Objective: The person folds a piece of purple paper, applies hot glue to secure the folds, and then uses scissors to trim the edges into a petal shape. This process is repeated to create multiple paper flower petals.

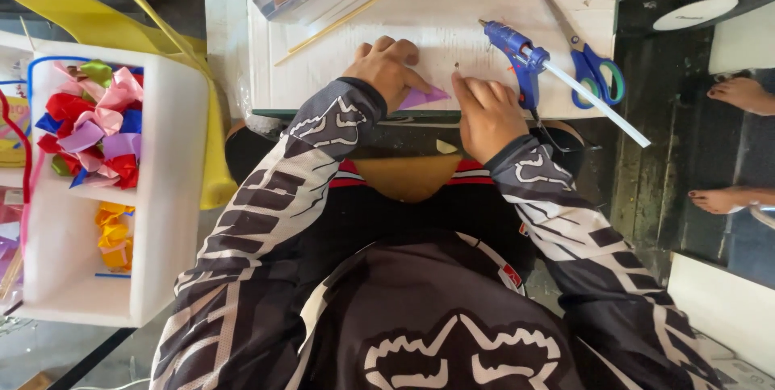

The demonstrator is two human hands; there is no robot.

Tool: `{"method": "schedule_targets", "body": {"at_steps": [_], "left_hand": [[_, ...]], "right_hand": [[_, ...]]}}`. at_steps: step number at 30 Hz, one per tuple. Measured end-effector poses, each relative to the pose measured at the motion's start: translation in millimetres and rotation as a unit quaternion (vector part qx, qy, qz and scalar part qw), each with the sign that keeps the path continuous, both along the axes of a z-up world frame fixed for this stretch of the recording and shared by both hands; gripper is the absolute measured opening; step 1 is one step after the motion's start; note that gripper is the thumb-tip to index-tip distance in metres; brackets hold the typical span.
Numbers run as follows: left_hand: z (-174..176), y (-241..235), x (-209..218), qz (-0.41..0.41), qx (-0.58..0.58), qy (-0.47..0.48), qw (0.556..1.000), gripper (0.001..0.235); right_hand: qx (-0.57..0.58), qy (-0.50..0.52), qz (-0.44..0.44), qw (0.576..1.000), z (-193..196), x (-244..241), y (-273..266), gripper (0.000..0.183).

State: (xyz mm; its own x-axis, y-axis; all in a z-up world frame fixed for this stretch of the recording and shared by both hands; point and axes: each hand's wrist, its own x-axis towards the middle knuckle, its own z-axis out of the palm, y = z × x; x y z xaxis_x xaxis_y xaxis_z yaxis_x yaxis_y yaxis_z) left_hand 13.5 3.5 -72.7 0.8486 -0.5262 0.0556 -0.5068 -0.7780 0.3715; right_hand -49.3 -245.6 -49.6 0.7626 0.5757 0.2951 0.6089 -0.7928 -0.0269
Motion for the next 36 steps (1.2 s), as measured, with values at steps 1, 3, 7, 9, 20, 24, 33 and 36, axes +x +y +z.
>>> {"method": "schedule_targets", "body": {"at_steps": [1, 3, 7, 9, 20, 24, 33, 36], "left_hand": [[-0.4, -0.7, 0.6, 0.0, 0.001, -0.003, 1.0, 0.032], [-1.3, -2.1, 1.5, 0.008, 0.002, 0.009, 1.0, 0.032], [-2.2, -8.4, 2.6, 0.019, 0.016, 0.012, 1.0, 0.031], [-1.9, -13.2, 5.8, 0.028, 0.029, 0.035, 0.999, 0.021], [-13.7, -31.2, 23.5, 0.059, -0.005, 0.083, 0.995, 0.021], [58.2, -11.6, 7.3, 0.049, -0.174, 0.239, 0.954, 0.022], [98.9, -5.9, -54.6, 0.085, -0.499, 0.375, 0.777, 0.031], [112.1, 1.5, -54.8, 0.181, -0.475, 0.318, 0.8, 0.029]], "right_hand": [[0.001, -0.003, 0.0, 1.0, 4.2, -2.6, 1.0, 0.054], [0.02, 0.009, 0.008, 1.0, 12.7, -7.9, 2.9, 0.049], [-0.001, 0.003, -0.005, 1.0, 10.5, -12.8, 5.3, 0.04], [0.028, -0.027, -0.033, 0.999, 4.9, -14.1, 6.8, 0.055], [0.221, 0.026, -0.032, 0.974, -11.8, -13.1, -5.1, 0.053], [0.192, 0.056, -0.066, 0.978, -13.5, -12.5, -4.4, 0.058], [0.191, 0.07, -0.002, 0.979, 16.5, -17.7, 34.7, 0.049], [0.174, 0.252, 0.215, 0.927, 41.5, -56.9, 50.5, 0.012]]}}
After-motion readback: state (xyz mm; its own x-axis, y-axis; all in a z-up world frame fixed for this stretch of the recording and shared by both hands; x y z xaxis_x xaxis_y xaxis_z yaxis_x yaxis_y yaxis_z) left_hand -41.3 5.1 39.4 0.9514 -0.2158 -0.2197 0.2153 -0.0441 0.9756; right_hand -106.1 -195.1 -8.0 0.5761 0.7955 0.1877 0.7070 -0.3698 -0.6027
